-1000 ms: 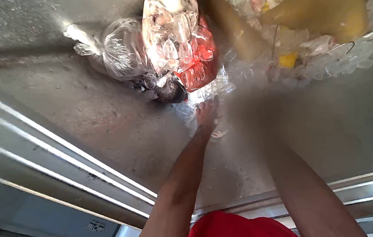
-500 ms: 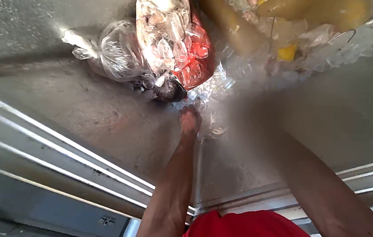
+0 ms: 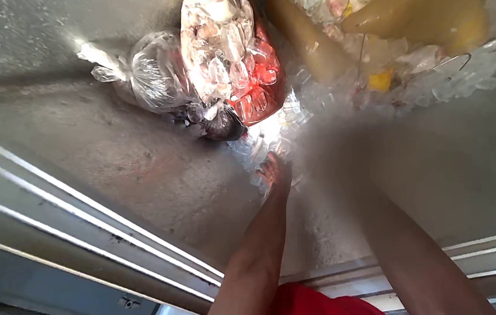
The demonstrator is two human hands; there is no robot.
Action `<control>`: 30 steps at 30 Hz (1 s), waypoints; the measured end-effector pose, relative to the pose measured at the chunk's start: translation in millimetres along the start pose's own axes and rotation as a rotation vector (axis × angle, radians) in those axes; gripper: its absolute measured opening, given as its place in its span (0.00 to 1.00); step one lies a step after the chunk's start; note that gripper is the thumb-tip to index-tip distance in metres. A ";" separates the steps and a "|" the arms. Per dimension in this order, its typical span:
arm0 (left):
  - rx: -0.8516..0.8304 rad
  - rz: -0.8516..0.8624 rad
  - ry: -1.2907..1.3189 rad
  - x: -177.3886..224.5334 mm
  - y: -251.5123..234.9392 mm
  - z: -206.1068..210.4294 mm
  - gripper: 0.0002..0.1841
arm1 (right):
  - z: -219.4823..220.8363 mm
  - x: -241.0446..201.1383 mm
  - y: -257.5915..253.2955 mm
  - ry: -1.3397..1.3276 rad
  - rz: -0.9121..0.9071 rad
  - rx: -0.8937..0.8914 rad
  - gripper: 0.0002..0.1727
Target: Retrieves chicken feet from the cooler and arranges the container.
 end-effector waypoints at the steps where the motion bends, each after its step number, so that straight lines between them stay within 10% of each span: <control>1: -0.025 0.026 -0.028 -0.6 -1.2 -0.9 0.38 | -0.4 0.8 0.8 -0.008 0.008 0.006 0.14; 16: 0.172 0.415 -0.098 -35.3 -28.8 -50.6 0.24 | -13.4 -8.7 21.0 0.003 0.075 0.009 0.14; 30: -0.178 0.205 -0.336 -60.7 17.0 -42.1 0.24 | -3.5 18.4 -1.4 -0.097 -0.032 0.043 0.13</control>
Point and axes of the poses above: each hand's wrist, its own y-axis away from the middle knuckle, its own z-axis out of the palm, x = y × z, the point moved 4 cm from there along -y, towards the middle knuckle, and after that the axes turned 1 degree about z, right-handed, at the moved point
